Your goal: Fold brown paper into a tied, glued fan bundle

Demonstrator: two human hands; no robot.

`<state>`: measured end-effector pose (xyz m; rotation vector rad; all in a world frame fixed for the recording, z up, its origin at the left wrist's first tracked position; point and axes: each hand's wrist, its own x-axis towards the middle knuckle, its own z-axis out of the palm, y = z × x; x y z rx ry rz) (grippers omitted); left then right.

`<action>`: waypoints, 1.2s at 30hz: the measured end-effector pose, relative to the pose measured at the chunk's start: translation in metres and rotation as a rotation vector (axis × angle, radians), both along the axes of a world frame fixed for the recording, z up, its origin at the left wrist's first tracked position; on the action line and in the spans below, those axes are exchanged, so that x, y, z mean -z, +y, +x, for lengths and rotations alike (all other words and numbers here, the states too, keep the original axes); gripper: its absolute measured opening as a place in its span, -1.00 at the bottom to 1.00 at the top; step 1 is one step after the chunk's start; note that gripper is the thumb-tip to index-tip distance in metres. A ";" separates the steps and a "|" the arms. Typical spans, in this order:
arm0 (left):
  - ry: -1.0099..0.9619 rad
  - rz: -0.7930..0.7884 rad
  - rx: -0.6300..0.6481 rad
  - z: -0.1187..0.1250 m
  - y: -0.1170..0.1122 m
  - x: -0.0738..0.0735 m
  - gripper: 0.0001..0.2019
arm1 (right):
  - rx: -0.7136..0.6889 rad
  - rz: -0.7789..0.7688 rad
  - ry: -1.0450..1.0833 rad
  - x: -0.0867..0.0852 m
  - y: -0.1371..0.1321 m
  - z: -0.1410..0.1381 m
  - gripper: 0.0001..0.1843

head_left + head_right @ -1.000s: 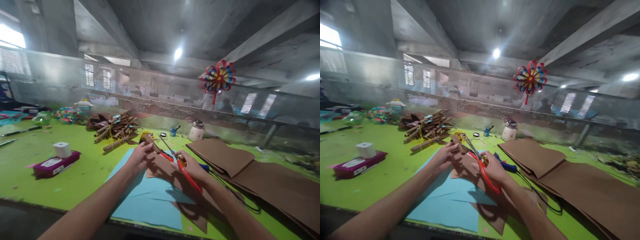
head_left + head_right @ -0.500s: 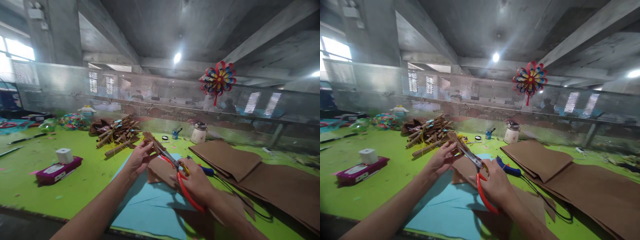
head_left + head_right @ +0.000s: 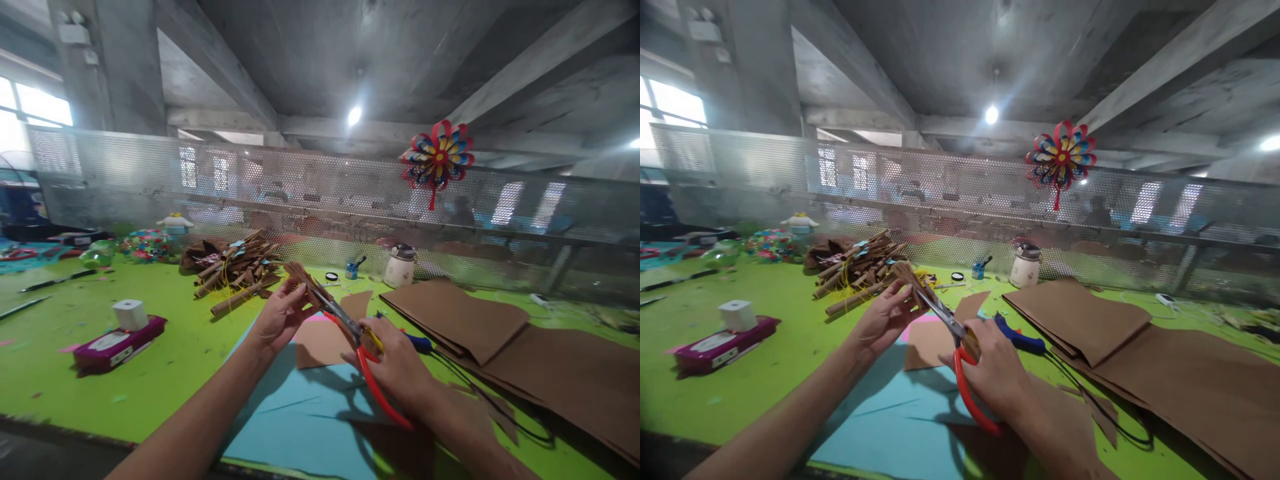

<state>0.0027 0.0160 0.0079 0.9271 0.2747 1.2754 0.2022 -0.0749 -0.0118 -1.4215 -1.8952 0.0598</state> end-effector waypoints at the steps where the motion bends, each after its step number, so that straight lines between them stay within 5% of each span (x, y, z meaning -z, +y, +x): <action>1: -0.004 0.000 -0.001 0.000 0.000 0.000 -0.78 | 0.000 0.001 0.003 0.000 0.000 0.001 -0.64; 36: -0.008 0.050 -0.057 -0.003 -0.007 -0.011 -0.77 | 0.000 0.053 0.009 -0.002 -0.008 -0.005 -0.52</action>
